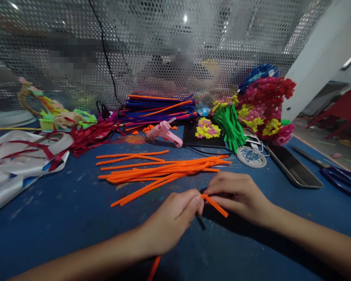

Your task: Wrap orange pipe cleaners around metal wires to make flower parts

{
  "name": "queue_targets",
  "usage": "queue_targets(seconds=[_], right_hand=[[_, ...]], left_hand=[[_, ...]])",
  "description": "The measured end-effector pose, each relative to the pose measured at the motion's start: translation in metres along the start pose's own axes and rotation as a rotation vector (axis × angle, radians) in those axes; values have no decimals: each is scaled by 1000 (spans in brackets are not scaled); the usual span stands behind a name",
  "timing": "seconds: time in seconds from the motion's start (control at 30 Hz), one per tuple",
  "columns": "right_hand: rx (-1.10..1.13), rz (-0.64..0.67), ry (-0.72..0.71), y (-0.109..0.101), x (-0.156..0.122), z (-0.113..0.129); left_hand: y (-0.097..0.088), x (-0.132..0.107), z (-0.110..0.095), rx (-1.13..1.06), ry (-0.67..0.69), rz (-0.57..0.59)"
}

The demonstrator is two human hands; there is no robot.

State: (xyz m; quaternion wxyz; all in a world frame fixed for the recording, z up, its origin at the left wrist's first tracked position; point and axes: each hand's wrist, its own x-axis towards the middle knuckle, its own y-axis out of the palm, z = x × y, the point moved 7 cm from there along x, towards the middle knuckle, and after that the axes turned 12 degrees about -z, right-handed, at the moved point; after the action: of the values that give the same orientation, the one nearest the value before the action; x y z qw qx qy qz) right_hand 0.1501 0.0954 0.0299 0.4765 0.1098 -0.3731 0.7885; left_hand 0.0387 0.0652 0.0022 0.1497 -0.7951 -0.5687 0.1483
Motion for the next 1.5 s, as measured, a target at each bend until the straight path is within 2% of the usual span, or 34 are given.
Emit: queue_targets(seconds=[0.13, 0.3, 0.4, 0.5, 0.57, 0.63, 0.8, 0.93, 1.1, 1.3, 1.4, 1.5], right_hand=[[219, 56, 335, 7, 1, -16], [507, 147, 788, 26, -16, -36], [483, 158, 885, 30, -21, -41], [410, 33, 789, 23, -15, -38], [349, -110, 653, 12, -8, -32], [221, -194, 481, 3, -5, -23], [-113, -206, 46, -3, -6, 3], [-336, -221, -207, -2, -10, 19], [-459, -72, -261, 9, -12, 21], [-525, -44, -350, 10, -11, 17], [-421, -15, -331, 8, -9, 15], [-244, 1, -230, 3, -5, 13]], left_hand=[[0, -1, -2, 64, 26, 1], [5, -4, -4, 155, 86, 16], [8, -6, -4, 199, 108, 29], [7, -5, -2, 207, 89, 27], [5, -4, -2, 172, 67, 18], [3, -3, -2, 121, 47, 10], [1, -2, 0, 2, 15, 1], [3, -2, 5, -70, -33, 9], [5, -1, 9, -180, -80, -7], [10, -2, 16, -335, -186, 38], [11, -1, 20, -436, -253, 41], [11, -1, 22, -487, -295, 46]])
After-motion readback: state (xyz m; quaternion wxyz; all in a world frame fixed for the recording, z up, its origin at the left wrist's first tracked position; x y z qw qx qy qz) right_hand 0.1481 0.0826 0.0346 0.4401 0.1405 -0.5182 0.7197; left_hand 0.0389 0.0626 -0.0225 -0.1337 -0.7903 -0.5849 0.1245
